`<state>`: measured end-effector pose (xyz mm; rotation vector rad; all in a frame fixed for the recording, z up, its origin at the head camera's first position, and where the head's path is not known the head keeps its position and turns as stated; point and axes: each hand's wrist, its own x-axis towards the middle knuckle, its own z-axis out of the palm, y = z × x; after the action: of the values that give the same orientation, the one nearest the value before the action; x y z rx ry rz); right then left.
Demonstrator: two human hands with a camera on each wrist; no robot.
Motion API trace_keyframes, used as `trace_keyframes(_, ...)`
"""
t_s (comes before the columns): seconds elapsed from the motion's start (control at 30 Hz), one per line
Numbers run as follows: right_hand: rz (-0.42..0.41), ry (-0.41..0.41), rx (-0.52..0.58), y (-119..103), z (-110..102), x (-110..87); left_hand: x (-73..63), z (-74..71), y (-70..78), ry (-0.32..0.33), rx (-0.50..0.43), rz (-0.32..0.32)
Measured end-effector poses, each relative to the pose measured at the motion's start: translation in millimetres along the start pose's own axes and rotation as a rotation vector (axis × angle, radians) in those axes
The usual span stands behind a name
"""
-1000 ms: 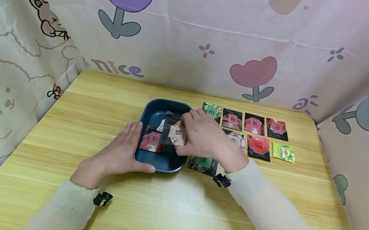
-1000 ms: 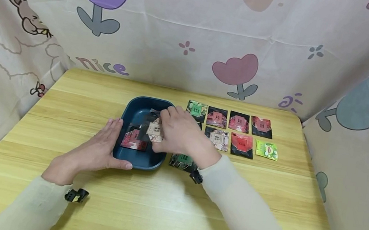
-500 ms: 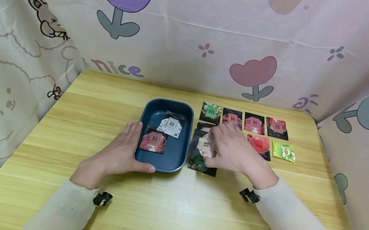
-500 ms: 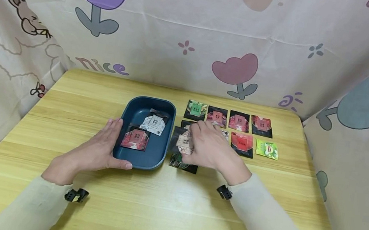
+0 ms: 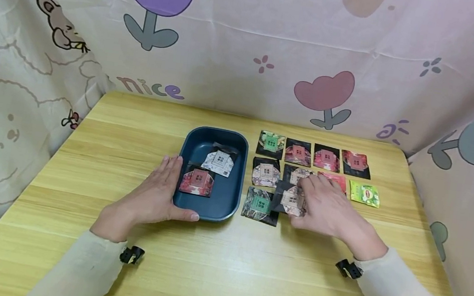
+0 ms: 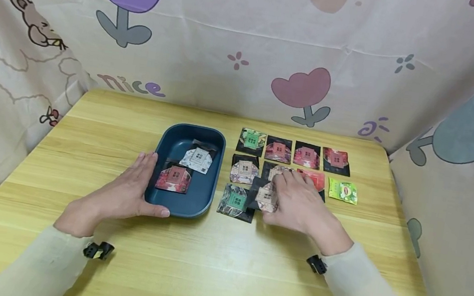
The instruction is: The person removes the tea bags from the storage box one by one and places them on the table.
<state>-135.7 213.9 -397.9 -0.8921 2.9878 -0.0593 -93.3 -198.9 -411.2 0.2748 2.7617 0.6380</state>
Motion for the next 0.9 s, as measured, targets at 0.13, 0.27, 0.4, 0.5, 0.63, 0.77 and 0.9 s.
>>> trace_keyframes(0.13, 0.027, -0.007, -0.002, 11, 4, -10.8, -0.2, -0.4, 0.4, -0.003, 0.001, -0.002)
trace_keyframes(0.27, 0.04, -0.011, -0.006, 19, 7, -18.3, -0.3, -0.5, 0.9, -0.002, 0.001, -0.004)
trace_keyframes(0.4, 0.045, -0.028, 0.003, 23, 11, -23.1, -1.2, -0.5, 1.5, -0.001, 0.004, -0.002)
trace_keyframes(0.5, 0.042, -0.033, 0.011, 24, 15, -25.2, -1.3, 0.0, 1.3, 0.004, 0.002, 0.004)
trace_keyframes(0.63, 0.033, -0.031, 0.007, 24, 22, -26.1, -1.2, 0.6, 1.0, 0.01, 0.0, 0.007)
trace_keyframes(0.77, 0.03, -0.045, -0.008, 22, 26, -26.6, -0.9, 0.4, 0.7, 0.005, -0.003, 0.002)
trace_keyframes(0.9, 0.029, -0.052, -0.007, 20, 29, -26.8, -1.0, -0.4, 0.8, 0.003, -0.008, -0.001)
